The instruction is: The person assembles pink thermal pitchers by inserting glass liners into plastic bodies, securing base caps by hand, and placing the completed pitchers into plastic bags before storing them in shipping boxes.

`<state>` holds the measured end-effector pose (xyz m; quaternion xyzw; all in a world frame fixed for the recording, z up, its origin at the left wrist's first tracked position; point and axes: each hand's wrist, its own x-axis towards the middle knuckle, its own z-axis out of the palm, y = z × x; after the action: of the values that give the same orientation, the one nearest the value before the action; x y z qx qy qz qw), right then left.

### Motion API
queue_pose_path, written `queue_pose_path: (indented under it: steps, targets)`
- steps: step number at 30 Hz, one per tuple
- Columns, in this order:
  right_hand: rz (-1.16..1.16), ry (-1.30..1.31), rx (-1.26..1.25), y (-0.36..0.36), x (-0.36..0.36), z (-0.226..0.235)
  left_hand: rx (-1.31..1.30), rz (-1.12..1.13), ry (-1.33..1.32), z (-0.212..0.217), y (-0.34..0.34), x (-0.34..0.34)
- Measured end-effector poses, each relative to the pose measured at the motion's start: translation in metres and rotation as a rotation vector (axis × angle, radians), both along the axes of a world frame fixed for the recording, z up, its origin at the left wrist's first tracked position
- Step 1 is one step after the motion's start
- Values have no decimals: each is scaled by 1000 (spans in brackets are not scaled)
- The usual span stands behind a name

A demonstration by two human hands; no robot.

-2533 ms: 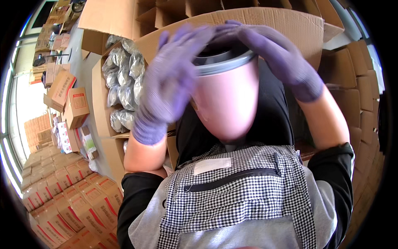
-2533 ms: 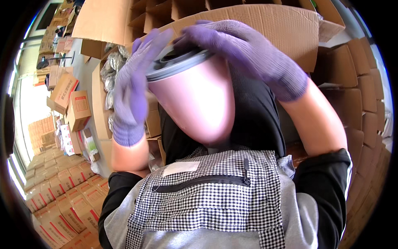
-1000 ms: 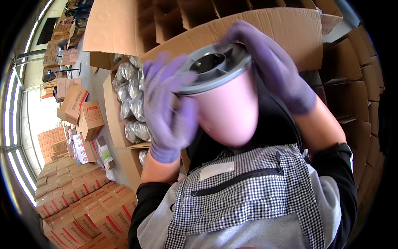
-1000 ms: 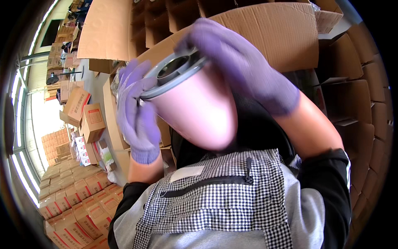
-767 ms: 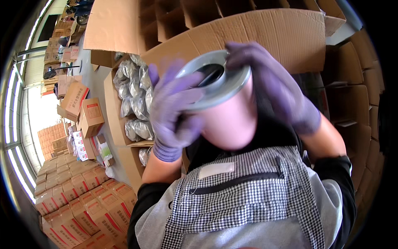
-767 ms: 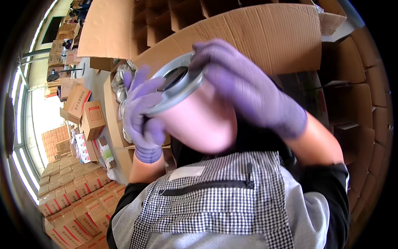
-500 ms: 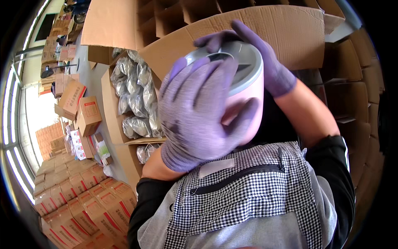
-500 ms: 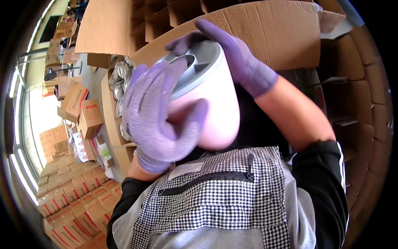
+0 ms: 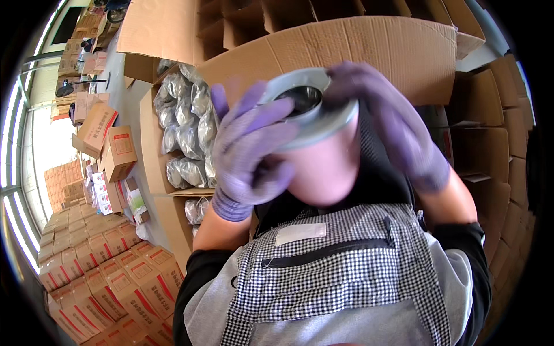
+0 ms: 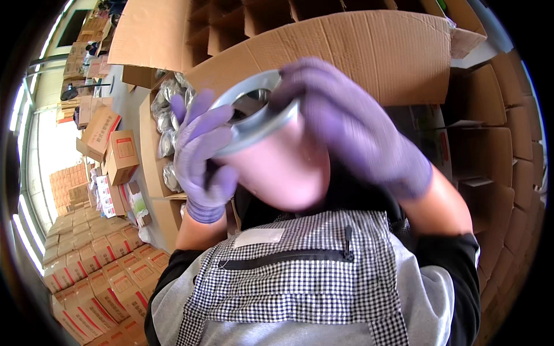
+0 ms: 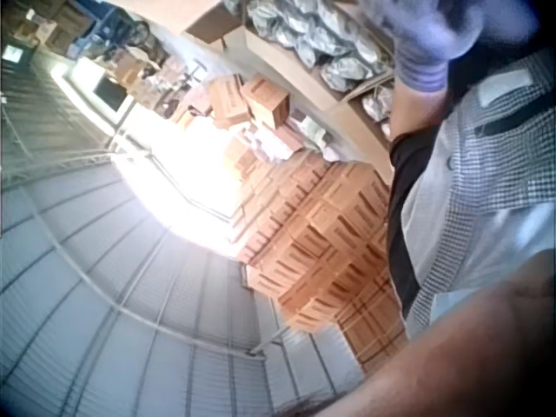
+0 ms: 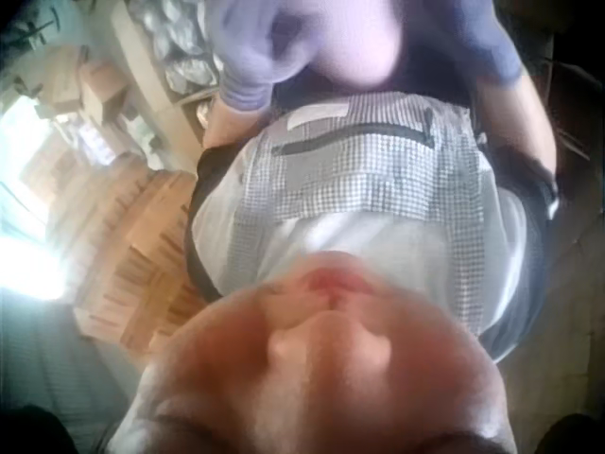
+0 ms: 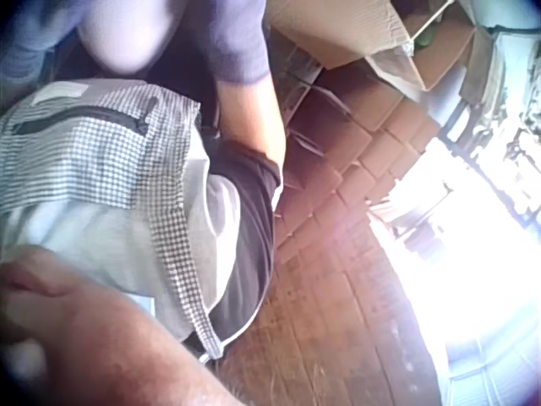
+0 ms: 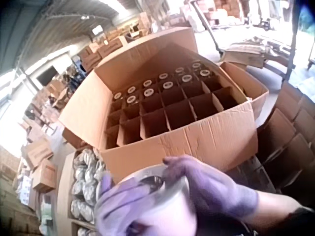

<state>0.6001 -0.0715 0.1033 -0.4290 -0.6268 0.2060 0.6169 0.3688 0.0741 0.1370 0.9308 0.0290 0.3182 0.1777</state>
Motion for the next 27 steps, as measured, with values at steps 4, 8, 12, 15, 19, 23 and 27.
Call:
queue_pose_path:
  steps: [4, 8, 12, 15, 19, 23, 27]
  targets:
    - [-62, 35, 22, 13, 9, -2, -5, -22, 78, 18, 6, 12]
    - [615, 1273, -406, 74, 7, -59, 214, 132, 282, 56, -74, 62]
    - [13, 325, -31, 20, -14, -38, -73, -13, 26, 6, -14, 16]
    - [-122, -231, 100, -9, -4, 8, -484, -165, -205, -26, 27, -12]
    - [-68, 297, -105, 49, 11, -35, -234, -5, 62, 28, -14, 29]
    - [282, 1036, -267, 66, -6, -54, 144, 117, 123, 33, -47, 52]
    - [-48, -47, 34, -2, -8, 12, -667, -157, -236, -27, 23, -13]
